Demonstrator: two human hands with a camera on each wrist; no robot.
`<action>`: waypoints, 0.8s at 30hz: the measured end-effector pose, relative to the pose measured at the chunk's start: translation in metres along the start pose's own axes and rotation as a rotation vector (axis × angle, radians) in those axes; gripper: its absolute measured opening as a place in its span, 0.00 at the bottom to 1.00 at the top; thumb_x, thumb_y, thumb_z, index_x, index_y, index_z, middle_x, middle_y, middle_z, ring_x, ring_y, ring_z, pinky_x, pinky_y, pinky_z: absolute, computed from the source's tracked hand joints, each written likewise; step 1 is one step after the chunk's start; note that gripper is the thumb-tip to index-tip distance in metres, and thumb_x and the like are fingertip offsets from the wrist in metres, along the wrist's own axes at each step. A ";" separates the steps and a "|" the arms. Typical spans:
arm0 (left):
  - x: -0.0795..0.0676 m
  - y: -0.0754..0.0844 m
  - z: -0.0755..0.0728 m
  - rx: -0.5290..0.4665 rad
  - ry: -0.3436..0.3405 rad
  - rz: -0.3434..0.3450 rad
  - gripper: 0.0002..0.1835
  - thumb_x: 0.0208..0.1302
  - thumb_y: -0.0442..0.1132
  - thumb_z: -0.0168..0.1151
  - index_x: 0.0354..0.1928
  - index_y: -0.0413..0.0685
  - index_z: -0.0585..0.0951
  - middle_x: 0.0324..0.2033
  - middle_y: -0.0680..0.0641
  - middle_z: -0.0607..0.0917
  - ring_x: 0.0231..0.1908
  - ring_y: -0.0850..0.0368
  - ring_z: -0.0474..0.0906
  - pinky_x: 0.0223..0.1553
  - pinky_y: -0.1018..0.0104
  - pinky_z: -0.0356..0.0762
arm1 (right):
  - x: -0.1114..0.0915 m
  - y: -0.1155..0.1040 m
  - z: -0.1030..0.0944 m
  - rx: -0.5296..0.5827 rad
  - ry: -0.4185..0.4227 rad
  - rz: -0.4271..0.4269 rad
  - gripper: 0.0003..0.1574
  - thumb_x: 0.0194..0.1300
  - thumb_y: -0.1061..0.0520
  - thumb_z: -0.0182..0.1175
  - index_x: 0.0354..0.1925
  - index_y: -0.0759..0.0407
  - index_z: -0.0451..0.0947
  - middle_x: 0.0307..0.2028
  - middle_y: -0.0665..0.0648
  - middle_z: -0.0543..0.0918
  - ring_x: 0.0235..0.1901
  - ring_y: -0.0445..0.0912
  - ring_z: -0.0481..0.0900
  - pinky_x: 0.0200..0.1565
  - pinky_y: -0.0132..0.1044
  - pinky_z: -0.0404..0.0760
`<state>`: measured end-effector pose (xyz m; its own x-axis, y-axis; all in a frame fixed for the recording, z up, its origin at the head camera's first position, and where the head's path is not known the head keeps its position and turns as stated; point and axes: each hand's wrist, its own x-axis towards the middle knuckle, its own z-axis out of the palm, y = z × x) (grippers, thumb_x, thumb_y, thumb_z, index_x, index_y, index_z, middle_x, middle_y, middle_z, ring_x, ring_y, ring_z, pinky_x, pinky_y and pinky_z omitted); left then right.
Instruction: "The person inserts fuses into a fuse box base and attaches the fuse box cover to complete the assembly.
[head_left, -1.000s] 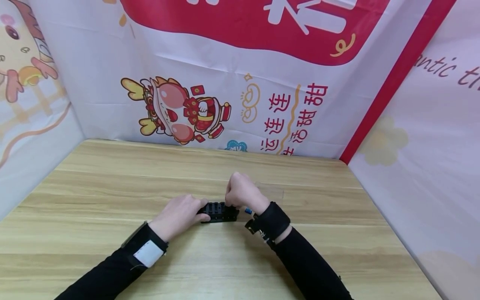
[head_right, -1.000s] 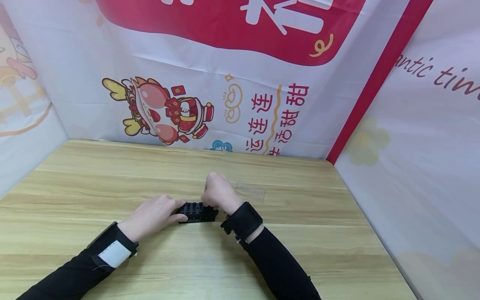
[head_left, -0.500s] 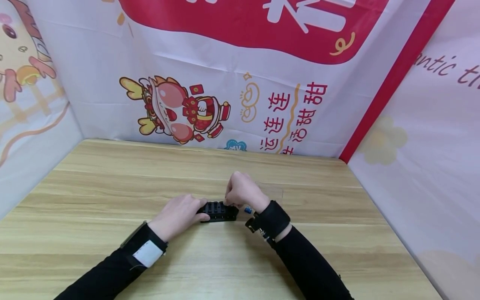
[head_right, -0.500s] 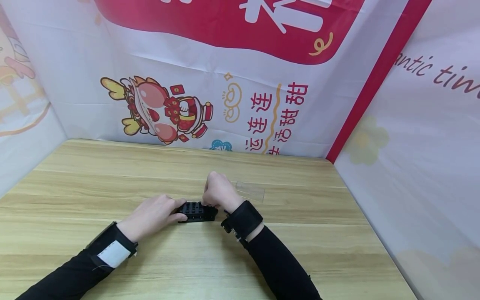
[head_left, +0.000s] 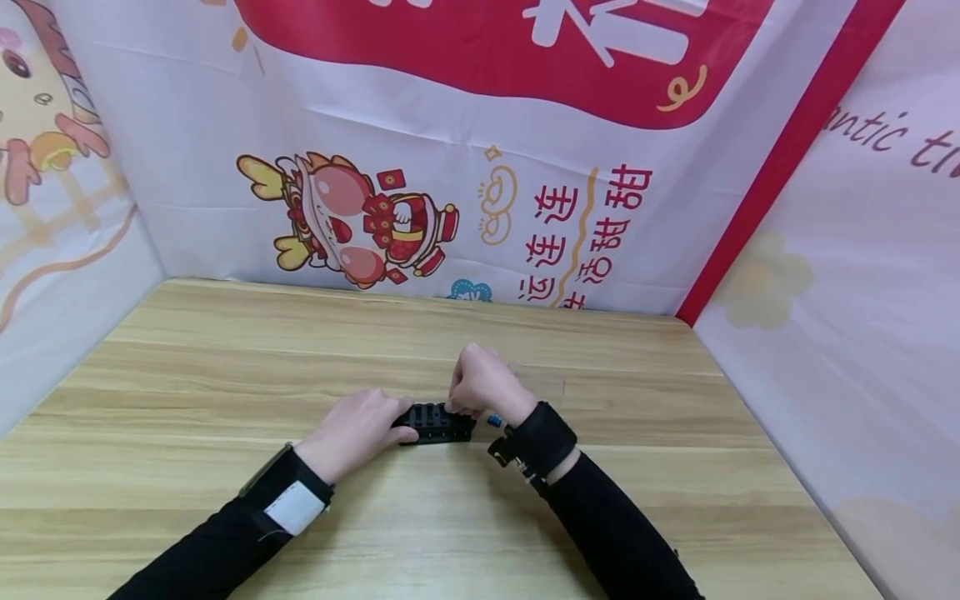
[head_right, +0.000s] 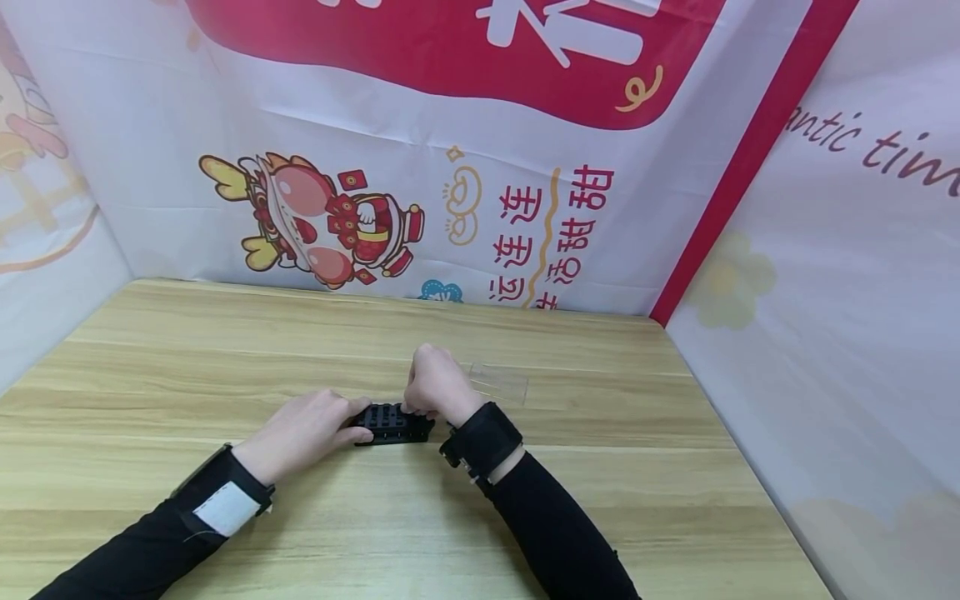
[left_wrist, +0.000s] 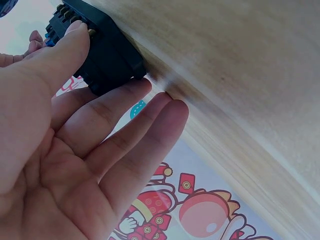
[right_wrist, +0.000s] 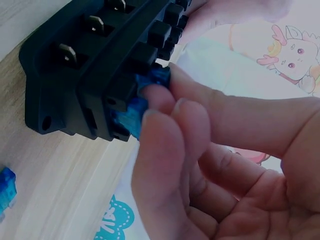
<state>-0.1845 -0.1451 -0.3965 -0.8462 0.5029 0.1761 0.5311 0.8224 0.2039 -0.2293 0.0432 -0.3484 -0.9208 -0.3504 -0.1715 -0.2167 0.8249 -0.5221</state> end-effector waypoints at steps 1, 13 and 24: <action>0.000 0.000 0.000 0.002 0.001 0.001 0.13 0.57 0.50 0.67 0.27 0.53 0.75 0.15 0.56 0.67 0.17 0.63 0.62 0.19 0.70 0.58 | 0.000 0.000 0.000 0.003 -0.001 0.002 0.11 0.50 0.65 0.70 0.17 0.58 0.80 0.15 0.53 0.78 0.18 0.48 0.80 0.22 0.37 0.77; 0.001 0.000 0.003 0.026 0.003 0.012 0.13 0.57 0.51 0.67 0.29 0.52 0.76 0.15 0.56 0.67 0.17 0.63 0.62 0.19 0.70 0.58 | 0.003 -0.004 0.002 -0.021 -0.019 0.037 0.10 0.50 0.65 0.71 0.18 0.60 0.80 0.16 0.53 0.78 0.17 0.47 0.79 0.22 0.35 0.76; 0.002 0.000 0.002 0.021 -0.015 0.000 0.13 0.58 0.52 0.66 0.29 0.52 0.76 0.16 0.56 0.67 0.17 0.63 0.62 0.19 0.70 0.58 | 0.007 -0.001 -0.006 0.031 -0.097 0.039 0.09 0.50 0.64 0.71 0.19 0.62 0.80 0.18 0.55 0.80 0.19 0.48 0.80 0.27 0.40 0.78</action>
<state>-0.1859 -0.1433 -0.3978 -0.8469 0.5066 0.1615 0.5301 0.8278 0.1834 -0.2374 0.0423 -0.3438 -0.8920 -0.3613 -0.2716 -0.1702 0.8251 -0.5388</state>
